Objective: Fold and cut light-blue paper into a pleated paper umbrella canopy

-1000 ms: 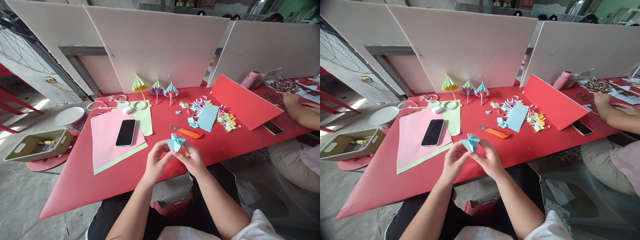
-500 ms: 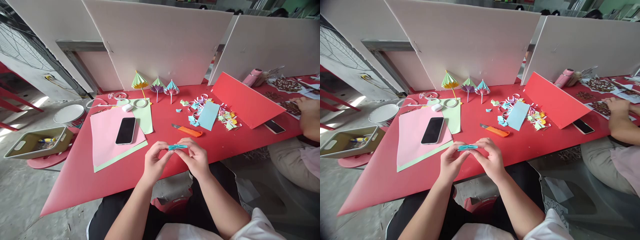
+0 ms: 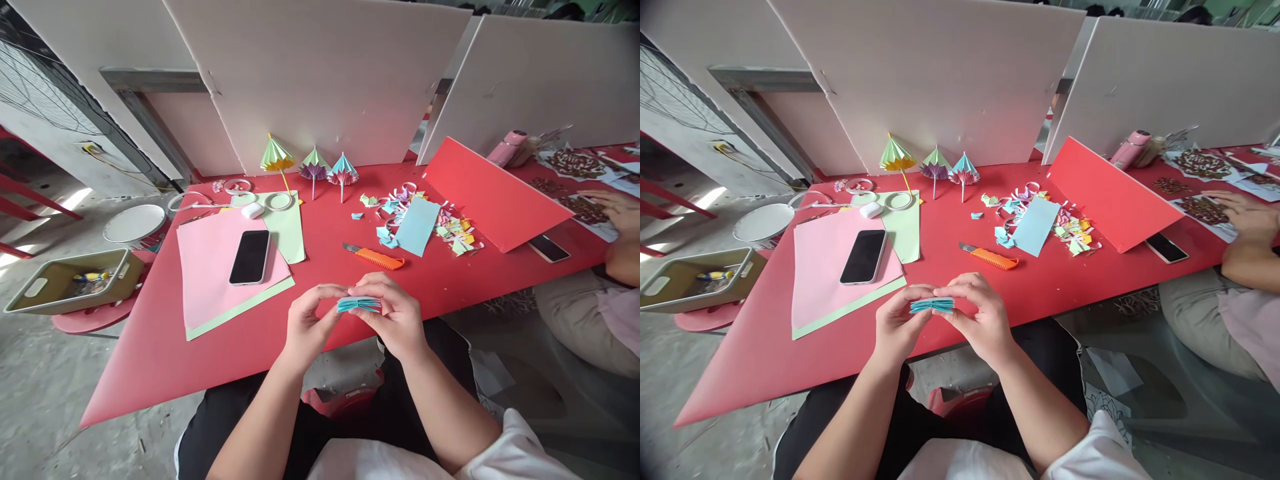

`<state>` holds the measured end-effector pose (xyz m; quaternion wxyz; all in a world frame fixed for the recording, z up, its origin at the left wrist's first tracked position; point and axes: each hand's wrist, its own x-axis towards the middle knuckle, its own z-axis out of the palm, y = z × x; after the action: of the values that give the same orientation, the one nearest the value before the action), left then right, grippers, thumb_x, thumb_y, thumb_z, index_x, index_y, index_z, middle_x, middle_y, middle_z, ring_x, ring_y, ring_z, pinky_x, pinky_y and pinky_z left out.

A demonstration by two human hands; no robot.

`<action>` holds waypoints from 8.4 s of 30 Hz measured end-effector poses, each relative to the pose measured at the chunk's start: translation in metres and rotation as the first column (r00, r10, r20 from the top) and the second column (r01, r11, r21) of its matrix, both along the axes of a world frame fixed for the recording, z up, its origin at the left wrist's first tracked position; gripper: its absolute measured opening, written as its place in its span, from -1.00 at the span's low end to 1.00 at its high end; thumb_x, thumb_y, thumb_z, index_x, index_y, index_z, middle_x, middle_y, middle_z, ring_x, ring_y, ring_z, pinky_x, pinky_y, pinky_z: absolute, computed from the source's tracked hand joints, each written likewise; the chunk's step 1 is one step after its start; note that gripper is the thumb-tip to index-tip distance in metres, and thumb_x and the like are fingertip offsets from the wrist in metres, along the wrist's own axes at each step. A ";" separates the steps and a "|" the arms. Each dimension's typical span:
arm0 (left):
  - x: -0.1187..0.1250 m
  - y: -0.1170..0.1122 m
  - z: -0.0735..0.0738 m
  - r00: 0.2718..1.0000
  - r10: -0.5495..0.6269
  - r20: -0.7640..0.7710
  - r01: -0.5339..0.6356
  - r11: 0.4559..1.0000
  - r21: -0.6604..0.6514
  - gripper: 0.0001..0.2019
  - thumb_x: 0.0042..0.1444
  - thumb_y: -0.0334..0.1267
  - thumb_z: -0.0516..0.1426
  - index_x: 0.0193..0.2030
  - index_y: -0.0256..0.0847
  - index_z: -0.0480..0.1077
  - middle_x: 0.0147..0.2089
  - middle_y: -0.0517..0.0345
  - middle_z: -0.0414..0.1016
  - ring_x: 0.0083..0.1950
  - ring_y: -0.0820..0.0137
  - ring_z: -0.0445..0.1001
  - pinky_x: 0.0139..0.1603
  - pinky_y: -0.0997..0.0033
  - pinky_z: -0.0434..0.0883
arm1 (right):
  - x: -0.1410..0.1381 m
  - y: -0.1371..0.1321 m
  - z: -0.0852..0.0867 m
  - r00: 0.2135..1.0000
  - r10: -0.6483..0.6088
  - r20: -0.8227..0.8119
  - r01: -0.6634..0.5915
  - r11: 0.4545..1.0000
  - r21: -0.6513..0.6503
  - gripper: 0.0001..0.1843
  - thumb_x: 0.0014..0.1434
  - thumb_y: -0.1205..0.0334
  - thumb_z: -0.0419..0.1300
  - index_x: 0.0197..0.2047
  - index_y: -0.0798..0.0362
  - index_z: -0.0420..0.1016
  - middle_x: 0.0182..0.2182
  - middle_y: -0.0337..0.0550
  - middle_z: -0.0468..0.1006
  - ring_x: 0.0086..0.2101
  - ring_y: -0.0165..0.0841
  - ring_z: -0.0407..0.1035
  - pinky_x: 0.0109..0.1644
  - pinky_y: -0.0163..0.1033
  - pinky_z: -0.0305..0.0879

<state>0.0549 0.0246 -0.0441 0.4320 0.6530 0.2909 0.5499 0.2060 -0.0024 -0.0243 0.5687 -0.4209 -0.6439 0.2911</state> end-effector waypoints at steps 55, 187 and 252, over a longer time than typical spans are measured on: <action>0.011 0.007 -0.052 0.559 0.372 -0.741 -0.050 0.907 0.417 -0.74 0.24 -0.32 -0.05 -0.04 -0.25 0.39 0.03 -0.06 0.45 0.06 0.19 0.40 0.00 0.17 0.38 | 0.025 0.082 -0.071 0.899 0.145 0.413 0.075 0.879 -0.472 -0.75 0.04 0.16 0.17 -0.18 0.02 0.41 -0.46 -0.28 0.47 -0.47 -0.45 0.36 -0.42 -0.34 0.29; -0.018 0.036 -0.040 0.350 -0.104 -0.931 0.403 0.914 0.049 -0.43 0.11 0.09 0.05 0.20 -0.16 0.22 0.34 -0.13 0.00 0.34 0.09 0.00 0.32 -0.01 -0.05 | 0.084 0.042 -0.048 -0.069 0.301 0.951 -0.191 0.932 -0.309 -0.20 0.04 0.59 -0.06 0.33 -0.02 -0.14 -0.27 -0.11 0.52 -0.47 -0.42 0.42 -0.47 -0.37 0.25; -0.021 0.047 -0.051 0.332 -0.080 -0.940 0.469 0.878 0.091 -0.48 0.16 0.07 0.01 0.20 -0.10 0.21 0.37 -0.16 -0.09 0.36 0.10 -0.09 0.31 -0.02 -0.06 | 0.046 0.060 -0.012 -0.356 0.487 0.797 -0.049 0.842 -0.537 -0.23 0.05 0.43 0.07 0.31 0.19 -0.13 -0.50 -0.11 0.47 -0.57 -0.38 0.38 -0.50 -0.36 0.12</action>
<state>0.0340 0.0713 -0.0947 0.1635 0.9500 0.2605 0.0547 0.2518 0.0577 -0.0359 -0.3233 -0.3826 -0.8636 0.0575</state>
